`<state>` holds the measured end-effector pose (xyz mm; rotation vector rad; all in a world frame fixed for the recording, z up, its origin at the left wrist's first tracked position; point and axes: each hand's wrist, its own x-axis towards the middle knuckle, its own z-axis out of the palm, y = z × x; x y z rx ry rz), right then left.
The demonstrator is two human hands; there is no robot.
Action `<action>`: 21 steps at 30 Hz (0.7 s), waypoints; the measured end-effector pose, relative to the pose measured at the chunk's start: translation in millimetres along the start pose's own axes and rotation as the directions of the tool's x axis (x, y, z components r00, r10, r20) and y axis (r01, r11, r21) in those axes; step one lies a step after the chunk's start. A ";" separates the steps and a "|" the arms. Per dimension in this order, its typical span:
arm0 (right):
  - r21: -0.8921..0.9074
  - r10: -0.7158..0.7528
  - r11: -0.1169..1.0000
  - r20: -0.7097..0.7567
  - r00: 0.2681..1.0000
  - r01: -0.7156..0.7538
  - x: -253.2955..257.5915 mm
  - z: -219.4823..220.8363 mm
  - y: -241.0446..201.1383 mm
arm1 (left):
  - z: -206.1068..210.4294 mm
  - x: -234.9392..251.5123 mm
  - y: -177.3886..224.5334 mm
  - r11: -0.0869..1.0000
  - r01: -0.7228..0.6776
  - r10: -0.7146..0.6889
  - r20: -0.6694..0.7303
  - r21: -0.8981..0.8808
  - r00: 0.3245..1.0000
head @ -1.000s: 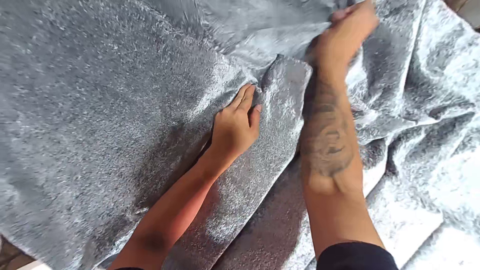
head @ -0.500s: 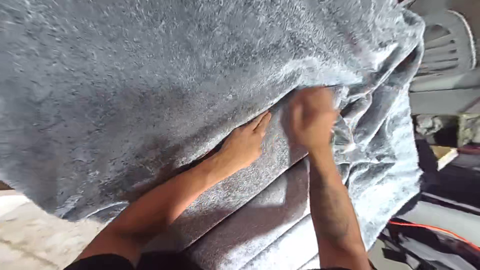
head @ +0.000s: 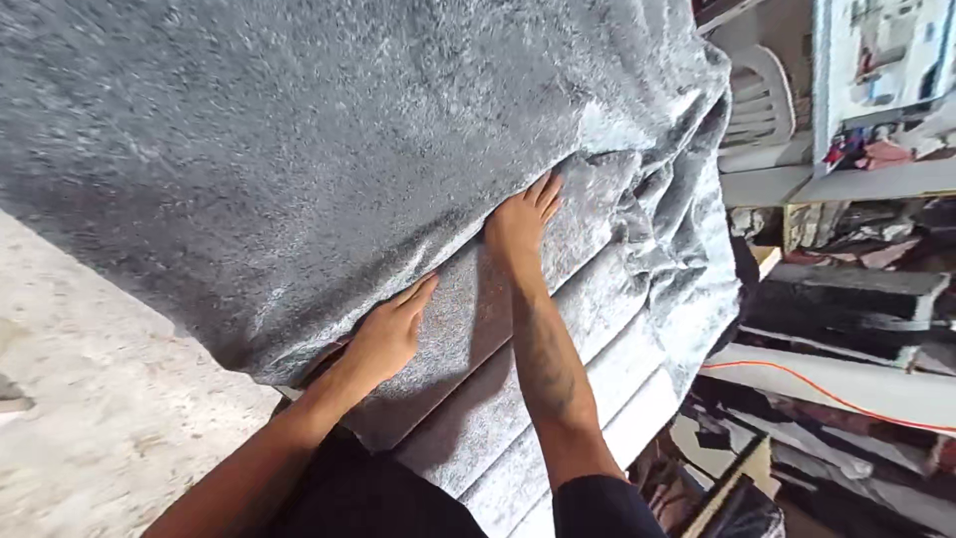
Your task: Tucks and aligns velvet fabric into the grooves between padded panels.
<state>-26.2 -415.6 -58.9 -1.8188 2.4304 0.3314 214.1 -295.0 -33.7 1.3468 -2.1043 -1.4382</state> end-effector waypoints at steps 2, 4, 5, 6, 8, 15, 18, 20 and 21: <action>-0.104 0.045 0.994 0.057 0.997 -0.039 45.8 1.5 16.5 | -5.4 -43.3 -12.8 0.997 0.077 -0.078 0.027 0.027 0.997; -0.141 0.063 0.989 0.117 0.991 -0.046 90.4 -1.2 41.4 | -10.8 -65.5 -18.6 0.991 0.123 -0.124 0.031 0.048 0.992; -0.121 0.077 0.991 0.188 0.979 -0.055 104.5 -5.3 60.0 | -12.3 -76.7 -20.3 0.991 0.123 -0.126 0.045 0.057 0.991; -0.087 0.092 0.994 0.254 0.963 -0.072 118.5 -11.8 77.1 | -13.5 -85.0 -23.6 0.992 0.113 -0.116 0.050 0.062 0.992; -0.032 0.082 0.997 0.259 0.962 -0.076 122.3 -19.9 89.5 | -14.8 -96.7 -30.4 0.992 0.103 -0.107 0.058 0.070 0.993; 0.257 -0.343 0.880 -0.234 0.910 0.398 -77.8 11.4 2.1 | -20.1 -88.0 -22.4 0.983 0.083 -0.094 0.063 0.163 0.994; 0.455 -0.419 0.763 -0.194 0.887 0.459 -158.6 14.4 -51.8 | -60.2 -105.2 -35.0 0.993 -0.024 0.053 -0.243 0.119 0.969; 0.525 -0.468 0.708 -0.155 0.870 0.474 -214.8 16.7 -94.8 | -96.2 -109.2 -65.0 0.934 -0.030 0.153 -0.321 0.357 0.935; 0.544 -0.511 0.679 -0.131 0.849 0.493 -245.2 18.2 -114.8 | -114.4 -109.0 -87.8 0.898 0.013 0.137 -0.307 0.440 0.942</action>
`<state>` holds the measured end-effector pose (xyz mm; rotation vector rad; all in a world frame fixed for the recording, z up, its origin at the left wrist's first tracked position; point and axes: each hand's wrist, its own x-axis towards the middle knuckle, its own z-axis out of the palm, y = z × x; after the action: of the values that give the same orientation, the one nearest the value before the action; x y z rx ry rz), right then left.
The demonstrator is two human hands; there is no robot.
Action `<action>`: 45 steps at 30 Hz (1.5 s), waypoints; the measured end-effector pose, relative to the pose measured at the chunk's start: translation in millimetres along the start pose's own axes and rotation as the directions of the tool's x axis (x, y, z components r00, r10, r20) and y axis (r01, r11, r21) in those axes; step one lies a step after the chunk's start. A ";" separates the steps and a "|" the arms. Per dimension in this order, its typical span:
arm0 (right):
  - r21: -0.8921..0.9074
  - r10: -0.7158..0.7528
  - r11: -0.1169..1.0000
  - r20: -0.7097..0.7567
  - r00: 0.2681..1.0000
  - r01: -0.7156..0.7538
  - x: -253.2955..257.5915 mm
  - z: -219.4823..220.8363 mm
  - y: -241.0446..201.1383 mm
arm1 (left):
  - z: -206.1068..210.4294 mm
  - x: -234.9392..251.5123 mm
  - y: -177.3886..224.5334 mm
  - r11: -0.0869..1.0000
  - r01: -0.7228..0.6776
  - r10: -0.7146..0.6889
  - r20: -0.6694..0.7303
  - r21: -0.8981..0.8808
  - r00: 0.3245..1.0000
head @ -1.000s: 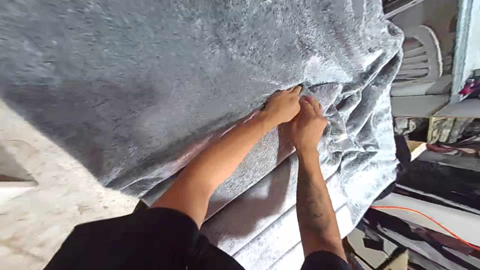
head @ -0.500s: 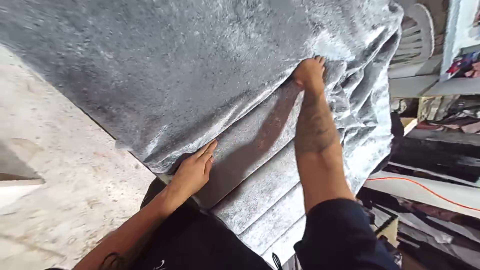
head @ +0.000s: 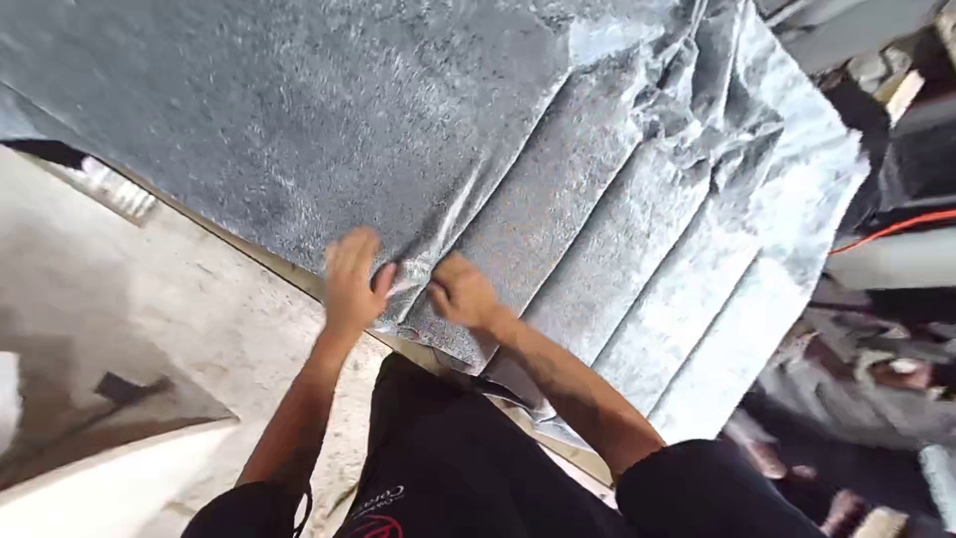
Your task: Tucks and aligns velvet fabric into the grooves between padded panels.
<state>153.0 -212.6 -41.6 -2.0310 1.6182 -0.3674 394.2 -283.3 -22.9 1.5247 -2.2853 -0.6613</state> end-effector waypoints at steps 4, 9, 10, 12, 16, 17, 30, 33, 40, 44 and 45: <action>0.217 -0.194 0.960 0.063 0.979 0.177 -28.9 22.8 -43.4 | -27.1 9.2 -80.1 0.835 0.444 -0.535 -0.291 -0.324 0.793; 0.148 0.199 0.974 -0.203 0.959 -0.171 -24.0 -15.1 -11.6 | -52.3 52.3 -94.5 0.299 0.573 -0.831 0.086 -0.763 0.549; 0.081 0.377 0.926 -0.240 0.895 -0.369 -13.4 -17.8 -2.0 | -54.1 54.5 -93.3 0.336 0.603 -0.831 0.073 -0.724 0.552; 0.006 0.546 0.826 -0.260 0.796 -0.564 19.9 -15.2 11.9 | -60.0 56.6 -91.3 0.492 0.634 -0.808 -0.042 -0.597 0.588; -0.120 0.606 0.735 -0.328 0.725 -0.668 89.1 -27.0 45.1 | -68.6 62.1 -116.0 0.660 0.591 -0.740 -0.265 -0.465 0.618; -0.140 0.611 0.715 -0.352 0.709 -0.685 102.2 -35.1 64.1 | -66.2 63.2 -125.4 0.667 0.586 -0.739 -0.308 -0.461 0.599; -0.276 0.713 0.600 -0.241 0.659 -0.751 184.4 -158.8 227.0 | -124.5 87.8 -142.6 0.993 0.101 -0.084 -0.244 0.060 0.966; -0.230 0.674 0.658 -0.245 0.697 -0.717 130.5 -98.3 144.0 | -87.6 155.5 -79.8 0.983 -0.175 0.180 0.094 -0.060 0.979; -0.015 0.593 0.803 -0.092 0.800 -0.596 32.7 1.0 -63.4 | 60.5 299.2 60.6 0.843 -0.533 0.521 0.365 -0.075 0.772; 0.231 0.715 0.670 -0.456 0.530 -0.706 28.8 21.2 -71.7 | 71.9 310.6 68.1 0.762 -0.640 0.565 0.385 0.096 0.730; 0.197 0.756 0.594 -0.469 0.457 -0.780 38.9 17.4 -57.7 | 71.5 312.8 67.1 0.749 -0.653 0.564 0.411 0.113 0.717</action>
<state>219.2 -237.1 -28.6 -1.0031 2.6994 -0.5394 186.7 -536.1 -45.7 0.6331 -3.0152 -0.4817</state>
